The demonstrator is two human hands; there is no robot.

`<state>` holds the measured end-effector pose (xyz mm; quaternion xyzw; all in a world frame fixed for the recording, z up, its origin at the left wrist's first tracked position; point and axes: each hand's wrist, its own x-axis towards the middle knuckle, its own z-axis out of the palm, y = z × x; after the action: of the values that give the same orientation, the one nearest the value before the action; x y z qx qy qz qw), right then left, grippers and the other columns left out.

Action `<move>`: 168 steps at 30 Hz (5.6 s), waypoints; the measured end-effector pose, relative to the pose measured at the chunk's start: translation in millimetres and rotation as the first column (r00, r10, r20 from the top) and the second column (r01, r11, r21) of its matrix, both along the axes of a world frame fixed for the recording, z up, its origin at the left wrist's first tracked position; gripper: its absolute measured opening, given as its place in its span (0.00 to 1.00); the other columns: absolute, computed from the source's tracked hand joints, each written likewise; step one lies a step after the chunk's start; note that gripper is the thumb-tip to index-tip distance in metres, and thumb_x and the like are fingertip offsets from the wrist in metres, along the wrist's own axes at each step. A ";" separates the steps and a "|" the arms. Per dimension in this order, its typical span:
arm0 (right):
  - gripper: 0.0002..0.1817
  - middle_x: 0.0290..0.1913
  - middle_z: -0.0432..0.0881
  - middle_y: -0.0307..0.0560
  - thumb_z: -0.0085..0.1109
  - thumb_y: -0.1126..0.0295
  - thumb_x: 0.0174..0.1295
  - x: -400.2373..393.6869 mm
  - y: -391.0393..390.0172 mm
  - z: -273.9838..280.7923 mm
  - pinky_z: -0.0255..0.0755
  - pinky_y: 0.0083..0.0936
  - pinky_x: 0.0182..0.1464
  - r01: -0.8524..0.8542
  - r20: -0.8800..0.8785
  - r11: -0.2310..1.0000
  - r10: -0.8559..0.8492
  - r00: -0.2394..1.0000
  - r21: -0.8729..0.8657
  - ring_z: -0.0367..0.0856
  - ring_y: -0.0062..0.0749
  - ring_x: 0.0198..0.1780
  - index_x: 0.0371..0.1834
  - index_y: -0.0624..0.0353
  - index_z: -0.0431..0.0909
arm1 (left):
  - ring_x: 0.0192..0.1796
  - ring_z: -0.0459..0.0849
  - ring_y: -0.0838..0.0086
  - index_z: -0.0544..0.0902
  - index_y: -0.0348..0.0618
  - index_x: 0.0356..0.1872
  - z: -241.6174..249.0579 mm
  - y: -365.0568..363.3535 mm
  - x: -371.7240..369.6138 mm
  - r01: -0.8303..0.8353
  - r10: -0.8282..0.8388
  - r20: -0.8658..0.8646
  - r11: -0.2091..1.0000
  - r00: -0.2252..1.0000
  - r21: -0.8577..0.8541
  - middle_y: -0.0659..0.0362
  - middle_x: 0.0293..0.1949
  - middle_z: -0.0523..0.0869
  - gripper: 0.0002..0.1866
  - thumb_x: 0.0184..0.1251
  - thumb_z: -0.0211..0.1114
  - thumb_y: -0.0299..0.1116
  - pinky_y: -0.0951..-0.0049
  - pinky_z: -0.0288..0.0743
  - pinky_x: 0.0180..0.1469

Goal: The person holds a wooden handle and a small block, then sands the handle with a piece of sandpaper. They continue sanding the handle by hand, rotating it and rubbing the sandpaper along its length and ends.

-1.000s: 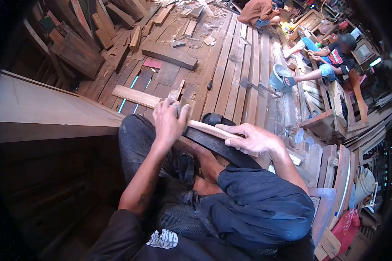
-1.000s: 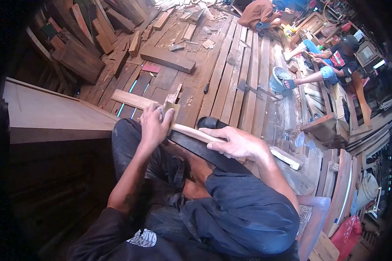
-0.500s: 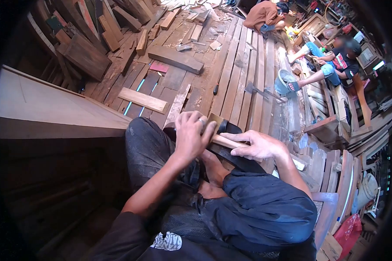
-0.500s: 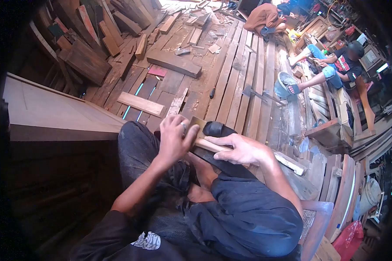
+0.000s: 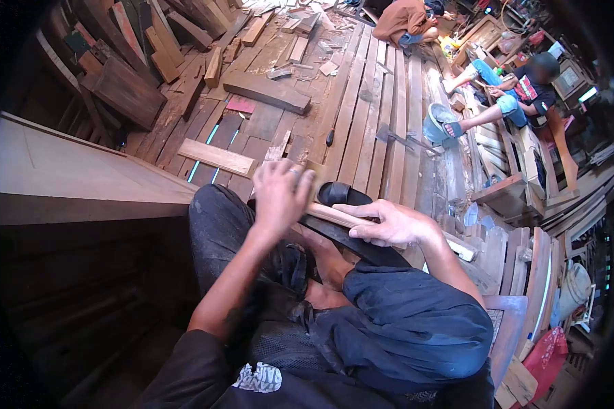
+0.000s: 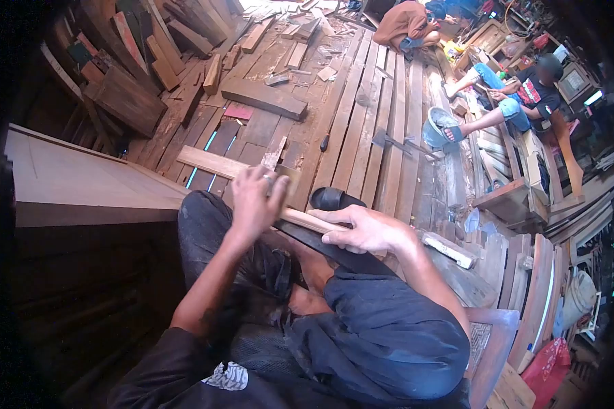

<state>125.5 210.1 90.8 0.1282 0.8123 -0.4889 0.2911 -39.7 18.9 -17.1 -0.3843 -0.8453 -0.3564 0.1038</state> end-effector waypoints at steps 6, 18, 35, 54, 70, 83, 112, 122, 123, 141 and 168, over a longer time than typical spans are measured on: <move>0.35 0.33 0.81 0.34 0.67 0.58 0.78 -0.3 -1.3 -0.9 0.74 0.23 0.35 0.034 0.047 0.999 -0.032 0.998 -0.040 0.72 0.17 0.30 0.86 0.39 0.68 | 0.59 0.80 0.51 0.91 0.39 0.49 8.6 -12.8 -0.2 0.028 -0.027 0.021 0.999 0.999 -0.045 0.50 0.53 0.86 0.17 0.79 0.66 0.44 0.47 0.67 0.68; 0.30 0.30 0.76 0.32 0.57 0.55 0.84 -1.9 -3.4 4.6 0.73 0.20 0.30 0.055 0.096 0.994 -0.046 0.994 -0.091 0.74 0.16 0.28 0.87 0.36 0.67 | 0.60 0.82 0.52 0.91 0.42 0.50 -0.9 -14.7 -2.6 0.067 -0.053 0.147 0.993 0.988 -0.095 0.50 0.49 0.87 0.18 0.81 0.64 0.46 0.43 0.65 0.71; 0.27 0.29 0.76 0.35 0.50 0.52 0.88 0.5 -2.7 7.1 0.60 0.19 0.21 0.179 0.163 0.952 -0.141 0.977 -0.249 0.67 0.15 0.21 0.83 0.48 0.66 | 0.56 0.84 0.52 0.89 0.39 0.43 -14.1 -3.8 -12.4 0.017 -0.017 0.005 1.000 1.000 0.019 0.50 0.45 0.88 0.18 0.81 0.63 0.45 0.48 0.66 0.72; 0.21 0.27 0.75 0.34 0.52 0.54 0.87 5.3 7.9 -8.2 0.60 0.20 0.18 0.240 0.238 0.906 -0.162 0.957 -0.348 0.67 0.14 0.18 0.71 0.54 0.71 | 0.58 0.80 0.51 0.90 0.39 0.45 0.6 -5.5 5.7 0.055 -0.054 -0.041 0.998 0.998 0.025 0.49 0.48 0.84 0.19 0.78 0.67 0.48 0.46 0.67 0.68; 0.19 0.25 0.76 0.36 0.46 0.49 0.88 5.2 6.7 -5.5 0.58 0.17 0.14 0.298 0.302 0.886 -0.193 0.934 -0.356 0.66 0.15 0.14 0.61 0.53 0.73 | 0.56 0.81 0.53 0.90 0.40 0.41 2.2 -0.6 14.2 0.120 -0.118 -0.028 0.988 0.993 0.098 0.51 0.45 0.85 0.15 0.75 0.71 0.44 0.49 0.69 0.66; 0.23 0.26 0.77 0.34 0.45 0.45 0.88 3.6 8.7 -2.9 0.60 0.19 0.16 0.233 0.287 0.938 -0.156 0.945 -0.258 0.69 0.15 0.17 0.47 0.52 0.76 | 0.58 0.82 0.54 0.93 0.42 0.46 -0.9 -3.3 -3.1 0.040 -0.040 -0.005 0.997 0.999 0.072 0.51 0.45 0.86 0.16 0.75 0.71 0.45 0.49 0.68 0.67; 0.20 0.24 0.81 0.43 0.38 0.53 0.91 3.5 8.3 -10.7 0.57 0.19 0.13 0.251 0.181 0.904 -0.198 0.963 -0.347 0.66 0.15 0.12 0.69 0.55 0.70 | 0.54 0.85 0.52 0.93 0.44 0.45 -5.3 -14.1 -22.9 0.029 -0.030 0.013 0.998 0.999 0.051 0.51 0.43 0.90 0.16 0.75 0.72 0.47 0.50 0.70 0.65; 0.19 0.25 0.81 0.43 0.44 0.53 0.89 4.6 6.9 -8.9 0.54 0.19 0.13 0.277 0.219 0.893 -0.209 0.953 -0.354 0.65 0.15 0.13 0.68 0.55 0.68 | 0.59 0.81 0.54 0.92 0.42 0.42 -9.7 -5.7 -24.4 0.003 -0.004 0.047 1.000 0.999 0.016 0.52 0.46 0.87 0.17 0.76 0.70 0.48 0.47 0.67 0.66; 0.19 0.25 0.81 0.43 0.47 0.53 0.89 2.7 6.9 -6.4 0.54 0.19 0.13 0.267 0.216 0.898 -0.200 0.956 -0.351 0.65 0.15 0.13 0.68 0.55 0.68 | 0.59 0.81 0.54 0.92 0.42 0.43 -8.0 -7.4 -24.4 0.008 -0.008 0.031 1.000 0.999 0.011 0.52 0.46 0.87 0.17 0.76 0.69 0.48 0.48 0.67 0.66; 0.22 0.32 0.81 0.39 0.53 0.56 0.86 1.0 5.5 -10.8 0.63 0.18 0.18 0.171 0.213 0.928 -0.103 0.972 -0.331 0.69 0.14 0.18 0.72 0.57 0.70 | 0.62 0.81 0.55 0.93 0.42 0.43 13.1 9.7 41.8 0.185 -0.181 -0.036 0.972 0.983 0.148 0.53 0.50 0.88 0.16 0.74 0.72 0.47 0.48 0.67 0.69; 0.19 0.27 0.79 0.37 0.46 0.53 0.86 3.9 10.4 -12.7 0.64 0.18 0.16 0.211 0.260 0.937 -0.138 0.956 -0.278 0.72 0.17 0.17 0.67 0.52 0.74 | 0.62 0.79 0.52 0.90 0.40 0.39 8.3 3.7 50.3 0.155 -0.157 -0.004 0.974 0.988 0.163 0.52 0.50 0.87 0.18 0.76 0.70 0.47 0.45 0.64 0.71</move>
<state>129.4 220.5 78.1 0.2115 0.6723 -0.6130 0.3570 10.6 22.6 -8.8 -0.4382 -0.7809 -0.4332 0.1026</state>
